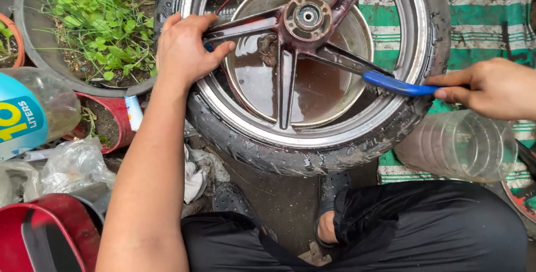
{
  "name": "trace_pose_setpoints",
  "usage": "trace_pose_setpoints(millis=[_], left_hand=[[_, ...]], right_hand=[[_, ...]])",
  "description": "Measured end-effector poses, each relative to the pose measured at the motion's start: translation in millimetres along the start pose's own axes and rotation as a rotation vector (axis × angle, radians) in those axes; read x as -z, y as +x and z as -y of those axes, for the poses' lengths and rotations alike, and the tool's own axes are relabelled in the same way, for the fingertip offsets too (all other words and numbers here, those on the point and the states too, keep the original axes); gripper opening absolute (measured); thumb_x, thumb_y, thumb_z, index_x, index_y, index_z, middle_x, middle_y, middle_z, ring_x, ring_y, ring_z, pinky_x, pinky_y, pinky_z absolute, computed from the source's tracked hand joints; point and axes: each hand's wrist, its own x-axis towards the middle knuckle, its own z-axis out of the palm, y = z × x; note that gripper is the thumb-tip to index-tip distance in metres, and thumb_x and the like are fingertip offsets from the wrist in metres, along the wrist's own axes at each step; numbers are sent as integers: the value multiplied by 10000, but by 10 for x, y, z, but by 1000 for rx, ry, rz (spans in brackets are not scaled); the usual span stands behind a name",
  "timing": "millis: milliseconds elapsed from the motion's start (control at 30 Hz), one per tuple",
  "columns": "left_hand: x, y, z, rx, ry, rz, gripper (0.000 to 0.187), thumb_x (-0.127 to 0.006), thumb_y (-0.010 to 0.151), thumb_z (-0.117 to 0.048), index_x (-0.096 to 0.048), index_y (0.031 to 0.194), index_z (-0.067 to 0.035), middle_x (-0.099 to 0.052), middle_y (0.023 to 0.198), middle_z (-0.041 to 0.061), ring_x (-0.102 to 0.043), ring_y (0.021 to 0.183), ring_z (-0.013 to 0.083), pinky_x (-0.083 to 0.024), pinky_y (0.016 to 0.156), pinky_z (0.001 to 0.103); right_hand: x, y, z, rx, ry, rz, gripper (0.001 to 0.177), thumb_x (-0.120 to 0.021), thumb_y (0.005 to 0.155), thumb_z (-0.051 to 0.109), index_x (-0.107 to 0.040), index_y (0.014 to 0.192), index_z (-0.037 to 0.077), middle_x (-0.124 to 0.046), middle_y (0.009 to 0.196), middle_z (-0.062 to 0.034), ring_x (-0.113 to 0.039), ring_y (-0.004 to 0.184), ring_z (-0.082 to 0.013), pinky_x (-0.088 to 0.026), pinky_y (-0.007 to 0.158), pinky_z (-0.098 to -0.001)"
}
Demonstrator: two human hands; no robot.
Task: A person is cleaning a motorcycle wheel using a brush, a cloth, and water in a basin.
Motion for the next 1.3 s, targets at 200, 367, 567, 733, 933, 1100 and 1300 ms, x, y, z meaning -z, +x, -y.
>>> trace_pose_setpoints(millis=[200,367,567,733,933,1100,1300], left_hand=[[30,-9,-50,-12,10,5,660,-773,1008,-595,-755,1440,-97,-798,1350,171,-717,1222,373,-341,1218,564],[35,-32,-34,-12,-12,19,683,-736,1057,-600,-741,1457,-46,-780,1395,199,-711,1277,373,-338,1236,567],[13,14,-54,-9,-2,48,727,-732,1024,-688,-753,1450,-99,-779,1365,176,-692,1250,359,-299,1209,554],[36,-12,-21,-6,4,39,675,-754,1029,-613,-757,1437,-76,-787,1340,175,-716,1215,364,-316,1240,554],[-21,-11,-42,1,18,40,718,-739,1020,-679,-764,1437,-96,-781,1350,180,-710,1225,375,-317,1233,566],[-13,1,-62,-5,38,47,720,-736,1022,-696,-769,1437,-109,-783,1346,179,-709,1230,364,-321,1217,545],[27,6,-4,-28,44,53,696,-717,1051,-621,-745,1472,-67,-776,1370,169,-712,1240,369,-313,1261,556]], right_hand=[[511,84,923,209,303,-10,433,-567,1134,394,-765,1506,298,-873,957,-142,-766,992,-303,-532,946,-388],[624,41,478,105,198,-50,390,-610,1125,404,-835,1425,294,-884,1326,-55,-785,1220,-310,-565,1002,-448],[456,245,377,74,348,29,486,-632,1173,415,-946,1088,54,-750,787,-150,-648,763,-308,-501,770,-424],[543,374,783,233,127,-115,394,-624,1087,453,-797,1433,377,-846,1056,-110,-772,1035,-349,-581,933,-464],[-307,111,-3,199,-97,-384,447,-599,1060,581,-767,1453,450,-885,1109,63,-854,899,-284,-666,698,-473],[-347,328,620,271,-13,-557,520,-532,1105,611,-735,1535,400,-839,1120,22,-823,978,-347,-668,719,-538],[-391,121,366,262,-151,-556,403,-488,1112,632,-685,1430,482,-795,978,35,-823,892,-314,-668,643,-528]])
